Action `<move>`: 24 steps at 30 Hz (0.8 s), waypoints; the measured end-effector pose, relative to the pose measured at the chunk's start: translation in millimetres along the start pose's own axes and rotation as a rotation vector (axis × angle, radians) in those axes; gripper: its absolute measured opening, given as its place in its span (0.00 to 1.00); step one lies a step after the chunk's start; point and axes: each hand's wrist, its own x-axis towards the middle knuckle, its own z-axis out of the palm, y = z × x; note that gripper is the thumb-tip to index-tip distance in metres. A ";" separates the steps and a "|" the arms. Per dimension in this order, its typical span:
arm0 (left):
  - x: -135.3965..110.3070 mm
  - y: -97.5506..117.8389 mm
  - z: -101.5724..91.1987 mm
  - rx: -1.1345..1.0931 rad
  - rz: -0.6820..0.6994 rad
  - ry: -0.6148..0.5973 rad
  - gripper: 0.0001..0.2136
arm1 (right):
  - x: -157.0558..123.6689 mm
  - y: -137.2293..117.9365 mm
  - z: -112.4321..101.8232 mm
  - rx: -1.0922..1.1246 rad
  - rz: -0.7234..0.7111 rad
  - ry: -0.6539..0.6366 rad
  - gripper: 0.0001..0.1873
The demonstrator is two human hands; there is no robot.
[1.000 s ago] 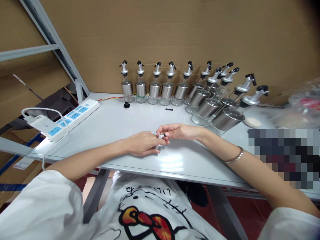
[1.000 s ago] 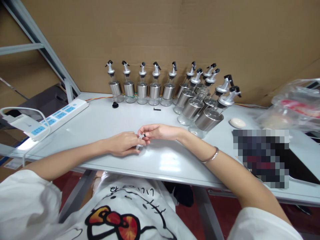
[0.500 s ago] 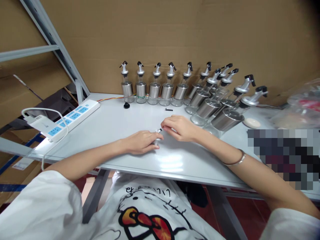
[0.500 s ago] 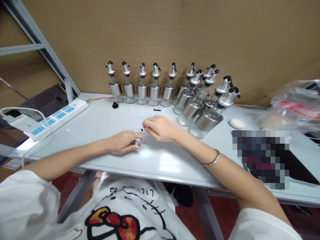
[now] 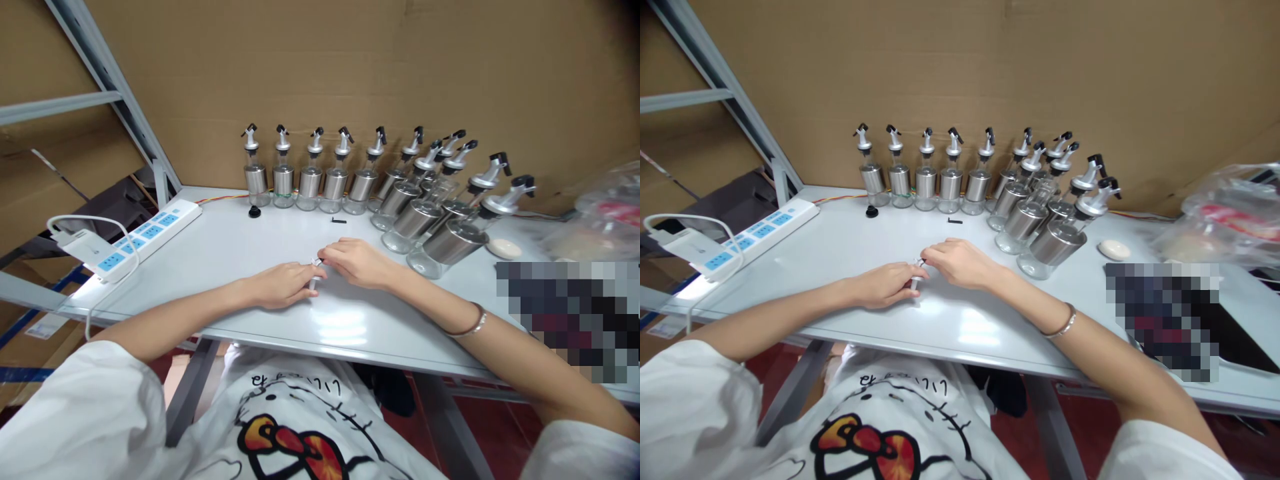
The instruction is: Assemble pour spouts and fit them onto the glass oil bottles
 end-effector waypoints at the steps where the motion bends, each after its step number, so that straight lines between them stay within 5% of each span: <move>1: -0.1 -0.5 0.5 0.023 0.004 -0.005 0.24 | -0.7 0.1 0.2 0.012 0.005 0.001 0.16; 12: 4.0 1.4 -2.5 0.245 0.063 -0.066 0.12 | 2.4 -12.8 3.8 0.459 0.248 -0.071 0.17; 19: 3.9 2.9 -7.0 0.172 0.120 -0.072 0.12 | 9.3 -16.7 4.6 0.845 0.451 -0.178 0.18; 22: 2.4 -7.0 -19.5 0.072 0.159 0.073 0.19 | 9.5 -12.8 5.3 0.966 0.447 -0.216 0.20; 24: 0.0 -23.8 -33.2 0.044 0.042 0.318 0.18 | 9.2 -10.3 5.1 1.023 0.449 -0.245 0.20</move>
